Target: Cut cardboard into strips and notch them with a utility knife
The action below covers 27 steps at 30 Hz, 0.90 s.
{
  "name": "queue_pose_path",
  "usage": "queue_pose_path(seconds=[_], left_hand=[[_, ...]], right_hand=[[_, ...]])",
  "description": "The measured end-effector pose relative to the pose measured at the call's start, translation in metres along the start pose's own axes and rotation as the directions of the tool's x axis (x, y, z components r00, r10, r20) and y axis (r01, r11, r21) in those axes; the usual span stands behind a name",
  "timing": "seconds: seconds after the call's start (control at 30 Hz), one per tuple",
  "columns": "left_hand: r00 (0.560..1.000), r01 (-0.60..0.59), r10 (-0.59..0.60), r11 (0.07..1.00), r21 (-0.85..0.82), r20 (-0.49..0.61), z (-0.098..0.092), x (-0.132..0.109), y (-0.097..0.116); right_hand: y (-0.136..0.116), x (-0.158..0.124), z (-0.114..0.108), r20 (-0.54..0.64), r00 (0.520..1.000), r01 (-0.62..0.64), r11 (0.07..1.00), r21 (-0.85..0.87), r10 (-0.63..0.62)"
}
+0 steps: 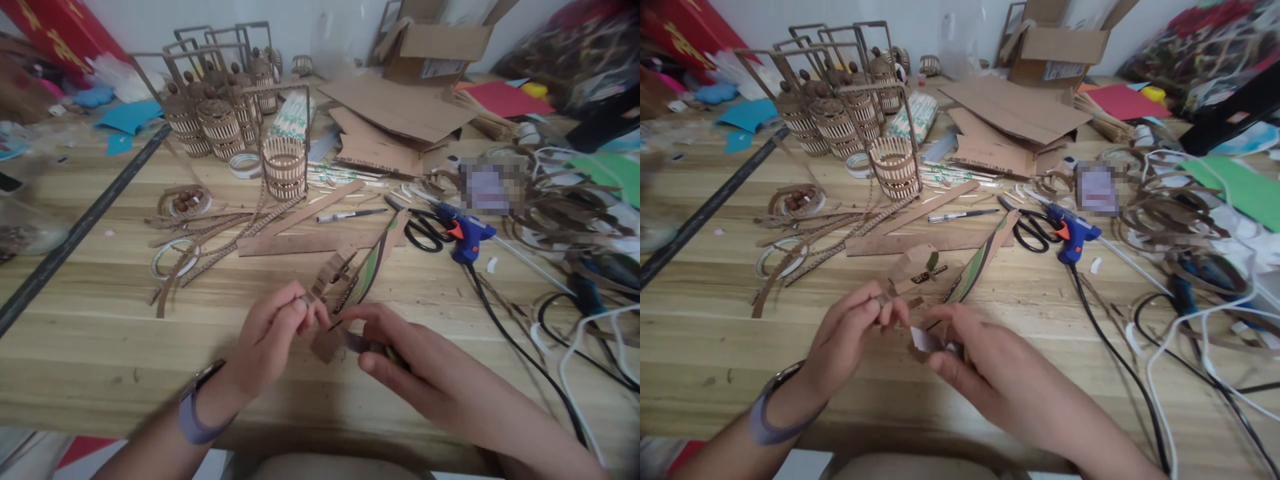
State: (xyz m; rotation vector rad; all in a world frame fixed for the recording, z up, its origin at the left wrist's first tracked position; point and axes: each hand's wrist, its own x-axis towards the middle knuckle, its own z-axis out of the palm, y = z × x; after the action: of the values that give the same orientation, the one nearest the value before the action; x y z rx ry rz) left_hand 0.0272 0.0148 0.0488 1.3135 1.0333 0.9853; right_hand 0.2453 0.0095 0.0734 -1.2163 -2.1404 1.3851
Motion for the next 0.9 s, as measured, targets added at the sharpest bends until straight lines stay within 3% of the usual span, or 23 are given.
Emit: queue_pose_path(seconds=[0.1,0.23,0.3,0.37,0.43,0.57,0.67,0.73,0.8,0.9], left_hand=[[0.996,0.028,-0.049,0.969,-0.247,-0.079,-0.003,0.004,0.002],[0.99,0.003,-0.055,0.929,-0.37,-0.13,-0.007,0.007,0.01],[0.989,0.002,-0.058,0.927,-0.376,-0.136,-0.008,0.006,0.016],[0.99,0.001,-0.054,0.93,-0.369,-0.133,-0.008,0.004,0.023],[0.993,0.001,-0.044,0.93,-0.369,-0.108,-0.007,0.001,0.03],[0.998,0.044,-0.057,0.9,-0.434,-0.016,-0.011,0.006,0.045],[0.997,0.073,-0.075,0.833,-0.548,0.018,-0.022,0.024,0.056],[0.997,0.013,-0.06,0.771,-0.637,-0.052,-0.03,0.038,0.062],[0.979,-0.078,-0.076,0.72,-0.689,-0.19,-0.034,0.047,0.064],[0.949,-0.045,-0.168,0.764,-0.643,-0.267,-0.028,0.048,0.054]], right_hand=[[0.003,0.002,0.004,0.054,0.998,0.004,0.96,-0.28,0.012],[0.01,0.005,0.008,0.039,0.996,0.084,0.856,-0.51,-0.074],[0.013,0.005,0.004,-0.086,0.986,0.075,0.838,-0.54,-0.144],[0.014,0.006,-0.002,-0.278,0.941,0.013,0.845,-0.534,-0.19],[0.014,0.008,-0.007,-0.391,0.897,-0.012,0.872,-0.489,-0.207],[0.011,0.011,-0.01,-0.239,0.96,0.083,0.966,-0.245,-0.144],[0.01,0.011,-0.012,-0.144,0.989,0.005,0.993,0.117,0.012],[0.013,0.011,-0.015,-0.106,0.988,-0.05,0.89,0.454,0.11],[0.017,0.012,-0.018,-0.09,0.98,-0.059,0.691,0.72,0.179],[0.021,0.016,-0.019,-0.103,0.959,-0.039,0.485,0.874,0.262]])
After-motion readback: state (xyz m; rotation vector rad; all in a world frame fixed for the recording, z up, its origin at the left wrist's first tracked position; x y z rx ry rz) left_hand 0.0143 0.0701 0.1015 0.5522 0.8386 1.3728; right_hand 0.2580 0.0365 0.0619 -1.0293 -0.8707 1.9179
